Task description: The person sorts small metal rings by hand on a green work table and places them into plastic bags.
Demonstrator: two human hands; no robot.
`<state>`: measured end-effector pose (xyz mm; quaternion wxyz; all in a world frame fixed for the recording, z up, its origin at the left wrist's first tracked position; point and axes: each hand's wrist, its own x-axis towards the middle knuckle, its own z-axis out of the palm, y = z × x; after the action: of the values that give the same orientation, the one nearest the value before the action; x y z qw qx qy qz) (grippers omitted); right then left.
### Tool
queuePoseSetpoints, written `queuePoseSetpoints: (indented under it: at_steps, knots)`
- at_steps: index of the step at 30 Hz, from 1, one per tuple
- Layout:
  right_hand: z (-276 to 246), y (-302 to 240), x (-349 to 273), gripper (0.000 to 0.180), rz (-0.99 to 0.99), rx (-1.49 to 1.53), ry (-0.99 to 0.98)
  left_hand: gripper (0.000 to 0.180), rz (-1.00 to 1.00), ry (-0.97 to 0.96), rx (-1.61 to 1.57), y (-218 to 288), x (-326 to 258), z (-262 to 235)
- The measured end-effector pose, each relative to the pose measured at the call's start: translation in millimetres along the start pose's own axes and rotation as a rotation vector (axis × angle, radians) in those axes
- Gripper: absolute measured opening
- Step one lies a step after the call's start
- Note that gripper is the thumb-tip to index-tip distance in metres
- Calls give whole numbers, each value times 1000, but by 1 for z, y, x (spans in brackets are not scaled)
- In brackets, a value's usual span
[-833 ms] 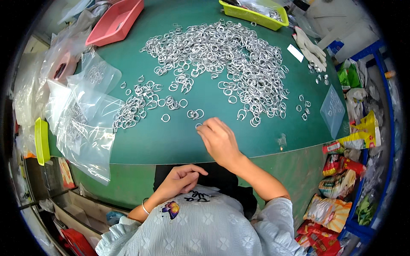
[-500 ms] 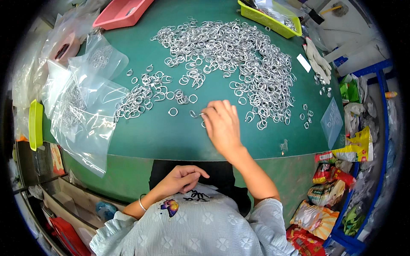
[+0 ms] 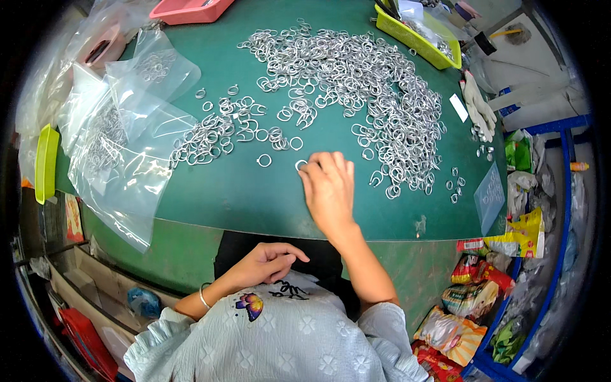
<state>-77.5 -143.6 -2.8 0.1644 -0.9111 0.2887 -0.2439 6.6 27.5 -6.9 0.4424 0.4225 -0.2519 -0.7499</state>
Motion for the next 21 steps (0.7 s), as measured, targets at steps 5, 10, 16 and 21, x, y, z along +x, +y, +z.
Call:
queuePoseSetpoints:
  at_steps: [5,10,16,21]
  knots:
    - [-14,7,-16,23,60,118,113,23,-57,80,-171,-13,1,-5]
    - [-6,4,-35,22,48,-5,76,23,-77,51,-415,-24,3,-8]
    - [-6,2,-34,7,101,90,128,47,-78,-80,-991,-27,8,-18]
    - [-17,-17,-55,13,534,1157,-80,58,134,-102,-1136,-13,-1,-7]
